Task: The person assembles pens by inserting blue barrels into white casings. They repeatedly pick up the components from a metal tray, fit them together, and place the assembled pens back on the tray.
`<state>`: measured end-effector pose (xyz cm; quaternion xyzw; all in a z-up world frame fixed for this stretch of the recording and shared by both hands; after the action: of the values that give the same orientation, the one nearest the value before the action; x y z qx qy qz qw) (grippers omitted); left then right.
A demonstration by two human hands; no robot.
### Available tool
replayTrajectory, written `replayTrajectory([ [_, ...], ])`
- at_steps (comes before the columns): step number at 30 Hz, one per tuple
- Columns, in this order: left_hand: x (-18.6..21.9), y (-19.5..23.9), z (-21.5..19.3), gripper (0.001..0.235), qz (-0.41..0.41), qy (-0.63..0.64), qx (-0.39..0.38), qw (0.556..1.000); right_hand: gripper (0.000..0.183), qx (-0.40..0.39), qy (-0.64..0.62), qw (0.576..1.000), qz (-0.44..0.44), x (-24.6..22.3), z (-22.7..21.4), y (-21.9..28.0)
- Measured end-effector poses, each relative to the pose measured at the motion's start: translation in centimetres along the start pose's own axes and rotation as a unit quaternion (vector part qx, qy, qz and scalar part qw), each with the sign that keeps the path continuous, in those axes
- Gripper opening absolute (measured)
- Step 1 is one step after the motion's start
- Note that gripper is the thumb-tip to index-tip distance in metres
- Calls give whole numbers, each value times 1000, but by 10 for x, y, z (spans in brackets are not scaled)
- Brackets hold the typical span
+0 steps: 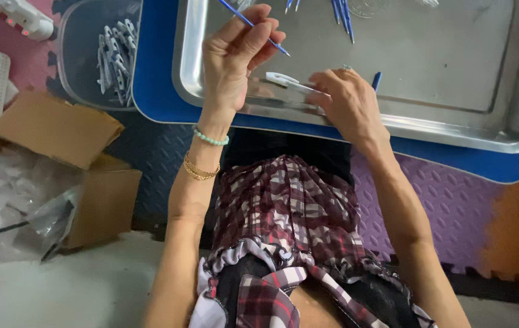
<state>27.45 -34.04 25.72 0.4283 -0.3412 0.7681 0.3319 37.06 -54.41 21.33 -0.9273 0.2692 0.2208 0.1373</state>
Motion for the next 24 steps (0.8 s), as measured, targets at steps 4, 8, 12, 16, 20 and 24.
replayTrajectory([
  [4,11,-2,-8,25,31,-4,0,1000,26,-12,19,1000,-5,5,8,3],
  [8,14,-3,-8,22,39,-16,-2,999,21,-48,69,996,-11,5,13,-1],
  [12,16,-5,-12,21,40,-17,18,999,17,-27,2,999,-32,4,-1,5],
  [16,20,-5,-9,19,65,-32,-1,997,12,63,-123,990,-1,-9,-37,13],
  [20,18,-5,-4,19,65,-34,-11,997,11,93,-181,979,-17,-18,-47,15],
  [24,19,-5,-1,20,68,-44,-15,997,11,100,-173,980,-17,-21,-50,16],
])
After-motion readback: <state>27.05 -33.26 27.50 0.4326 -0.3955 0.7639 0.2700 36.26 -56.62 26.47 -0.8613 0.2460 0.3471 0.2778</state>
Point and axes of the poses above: each hand's wrist, its own y-axis away from the middle knuckle, its own z-axis out of the palm, x = y × z, the point moved 7 cm from there along -y, towards the middle knuckle, and after that the axes turned 5 degrees about z, right-handed, at the moved point
